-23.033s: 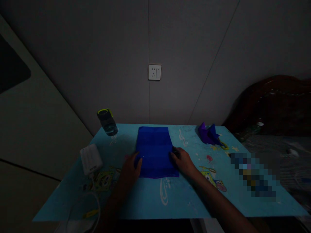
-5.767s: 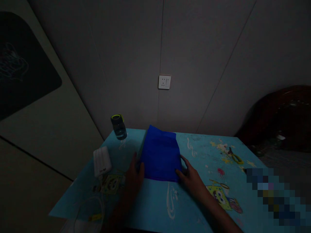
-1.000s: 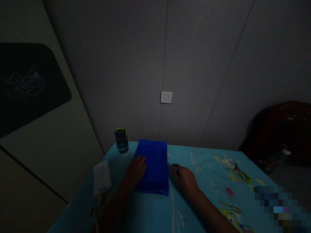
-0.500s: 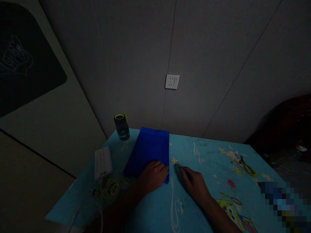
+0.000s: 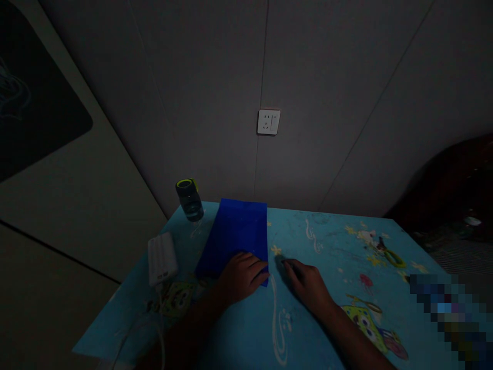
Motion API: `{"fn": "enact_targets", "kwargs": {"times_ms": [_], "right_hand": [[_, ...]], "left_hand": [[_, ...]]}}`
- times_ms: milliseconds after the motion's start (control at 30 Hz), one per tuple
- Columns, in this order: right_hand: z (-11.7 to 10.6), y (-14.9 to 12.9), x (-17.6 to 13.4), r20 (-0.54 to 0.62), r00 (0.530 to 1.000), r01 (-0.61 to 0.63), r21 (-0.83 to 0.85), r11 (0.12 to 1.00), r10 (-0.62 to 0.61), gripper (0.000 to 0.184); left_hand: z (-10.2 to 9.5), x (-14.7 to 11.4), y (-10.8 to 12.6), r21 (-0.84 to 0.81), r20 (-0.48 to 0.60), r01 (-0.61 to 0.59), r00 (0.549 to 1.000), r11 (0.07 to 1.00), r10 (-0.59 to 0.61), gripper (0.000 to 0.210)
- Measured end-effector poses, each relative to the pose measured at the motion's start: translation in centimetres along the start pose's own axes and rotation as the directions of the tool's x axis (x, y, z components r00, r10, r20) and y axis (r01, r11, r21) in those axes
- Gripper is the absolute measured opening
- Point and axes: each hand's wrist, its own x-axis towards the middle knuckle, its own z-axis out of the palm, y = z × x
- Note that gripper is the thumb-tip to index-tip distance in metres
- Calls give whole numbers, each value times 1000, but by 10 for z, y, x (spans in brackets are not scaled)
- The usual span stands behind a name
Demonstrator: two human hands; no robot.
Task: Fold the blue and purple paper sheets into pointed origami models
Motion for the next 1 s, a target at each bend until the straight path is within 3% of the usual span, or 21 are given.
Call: {"fn": "enact_targets", "kwargs": {"times_ms": [67,167,300,400,500,600,1000], "right_hand": [[1,0,-1,14,1000,-2,-3,1000,2,40],[2,1,-1,25,1000,-1,-12,1000,2,40],[1,-2,-1,51,999,1,-31,1000,0,41],[0,-6,-1,64,998,6,-42,999,-3,41],[-1,-8,-2,69,997,20,-52,998,-17,40],[0,-8,-3,74,997,32,-49,998,-28,39],[1,-10,-2,72,997,20,-40,999,-17,42]], "left_hand": [[-7,-1,-4,-106,-69,10,997,994,-17,31],[-14,-2,-25,-141,-212,137,963,980,-165,30],[-16,-7,-70,99,-354,480,836,871,-420,30],[-12,-15,-96,275,-351,628,770,728,-532,38],[-8,-21,-107,354,-248,672,738,651,-627,44],[-6,-23,-109,363,-174,682,719,635,-673,45],[-11,-21,-104,242,-254,726,688,644,-680,43]]}}
